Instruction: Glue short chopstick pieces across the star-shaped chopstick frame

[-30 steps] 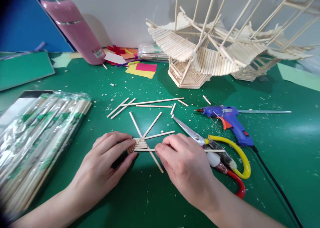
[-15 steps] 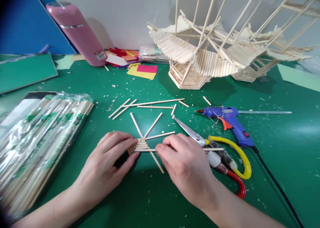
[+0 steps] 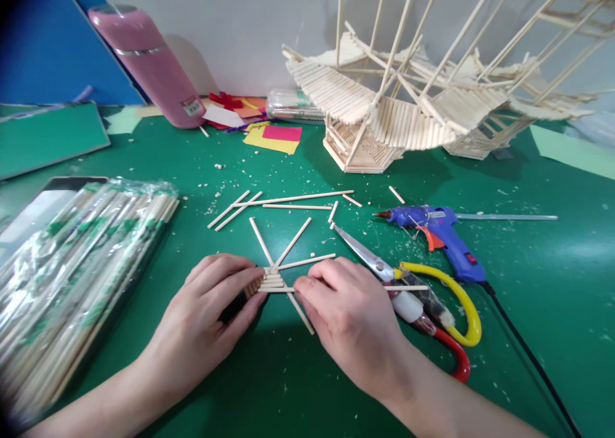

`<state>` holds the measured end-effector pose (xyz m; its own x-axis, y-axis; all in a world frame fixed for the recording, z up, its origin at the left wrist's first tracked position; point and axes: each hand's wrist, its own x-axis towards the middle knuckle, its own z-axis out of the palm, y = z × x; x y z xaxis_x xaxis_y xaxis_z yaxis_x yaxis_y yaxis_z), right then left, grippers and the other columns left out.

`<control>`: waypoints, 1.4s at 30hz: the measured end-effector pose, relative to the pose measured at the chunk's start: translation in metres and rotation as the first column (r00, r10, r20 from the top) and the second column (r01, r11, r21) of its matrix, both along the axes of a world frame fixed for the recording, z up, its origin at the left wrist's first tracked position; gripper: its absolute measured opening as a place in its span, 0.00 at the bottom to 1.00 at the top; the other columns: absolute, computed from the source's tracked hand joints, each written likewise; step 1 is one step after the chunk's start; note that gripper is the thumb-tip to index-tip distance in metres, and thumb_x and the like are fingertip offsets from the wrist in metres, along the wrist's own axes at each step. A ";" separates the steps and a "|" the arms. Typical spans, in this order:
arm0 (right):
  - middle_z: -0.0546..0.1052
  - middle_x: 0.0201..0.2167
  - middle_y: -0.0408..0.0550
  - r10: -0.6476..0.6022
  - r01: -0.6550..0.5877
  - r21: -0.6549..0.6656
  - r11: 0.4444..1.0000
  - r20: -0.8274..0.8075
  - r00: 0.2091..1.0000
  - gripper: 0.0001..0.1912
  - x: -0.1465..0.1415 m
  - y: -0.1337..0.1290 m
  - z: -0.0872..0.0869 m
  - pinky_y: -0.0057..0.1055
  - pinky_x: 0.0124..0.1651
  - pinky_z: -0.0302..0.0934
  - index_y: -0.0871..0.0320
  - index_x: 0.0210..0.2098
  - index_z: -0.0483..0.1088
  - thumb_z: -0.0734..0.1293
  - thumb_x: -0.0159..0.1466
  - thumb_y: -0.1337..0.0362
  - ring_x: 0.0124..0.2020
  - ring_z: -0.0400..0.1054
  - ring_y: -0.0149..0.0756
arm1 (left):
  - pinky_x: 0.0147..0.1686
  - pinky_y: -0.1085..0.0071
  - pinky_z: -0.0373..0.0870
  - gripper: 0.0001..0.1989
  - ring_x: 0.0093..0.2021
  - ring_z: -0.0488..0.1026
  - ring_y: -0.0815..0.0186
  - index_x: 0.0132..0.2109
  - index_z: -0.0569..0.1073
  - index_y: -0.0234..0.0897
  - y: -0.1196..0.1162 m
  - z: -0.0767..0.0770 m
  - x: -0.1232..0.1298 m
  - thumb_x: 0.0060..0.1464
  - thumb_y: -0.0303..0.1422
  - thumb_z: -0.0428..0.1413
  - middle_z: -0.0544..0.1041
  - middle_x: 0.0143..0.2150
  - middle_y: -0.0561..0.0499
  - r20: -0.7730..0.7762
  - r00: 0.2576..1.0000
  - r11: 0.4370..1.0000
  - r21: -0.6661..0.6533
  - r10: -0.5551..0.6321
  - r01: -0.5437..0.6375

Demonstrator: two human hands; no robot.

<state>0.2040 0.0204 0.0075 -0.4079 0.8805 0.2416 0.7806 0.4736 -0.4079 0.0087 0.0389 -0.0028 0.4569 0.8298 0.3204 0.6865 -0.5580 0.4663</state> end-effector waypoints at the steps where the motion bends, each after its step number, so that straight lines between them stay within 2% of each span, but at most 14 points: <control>1: 0.71 0.31 0.45 0.001 -0.001 -0.002 1.000 -0.006 1.000 0.09 -0.001 0.000 0.000 0.30 0.36 0.58 0.56 0.35 0.71 0.59 0.62 0.68 0.33 0.64 0.32 | 0.37 0.62 0.66 0.06 0.37 0.65 0.62 0.39 0.70 0.35 0.000 0.000 0.000 0.52 0.27 0.52 0.70 0.37 0.47 0.000 1.000 1.000 0.003 0.001 -0.001; 27: 0.71 0.32 0.46 0.002 -0.004 -0.073 0.997 -0.024 1.000 0.09 -0.011 0.003 0.002 0.31 0.36 0.57 0.57 0.36 0.70 0.58 0.63 0.67 0.33 0.64 0.33 | 0.37 0.62 0.65 0.06 0.37 0.66 0.62 0.39 0.70 0.35 -0.001 0.000 0.001 0.53 0.27 0.51 0.70 0.37 0.47 -0.022 1.000 1.000 0.016 -0.005 0.006; 42: 0.70 0.30 0.47 0.019 -0.017 -0.062 0.998 0.026 0.999 0.09 -0.011 0.004 0.003 0.32 0.36 0.57 0.58 0.35 0.70 0.58 0.63 0.68 0.33 0.64 0.34 | 0.37 0.63 0.65 0.06 0.38 0.65 0.62 0.39 0.70 0.35 -0.001 0.000 -0.001 0.53 0.28 0.50 0.70 0.37 0.47 -0.027 1.000 1.000 0.008 -0.011 0.011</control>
<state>0.1927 0.0240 0.0105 -0.4291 0.8860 0.1757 0.7832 0.4619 -0.4162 0.0082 0.0380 -0.0030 0.4746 0.8220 0.3147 0.6927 -0.5694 0.4427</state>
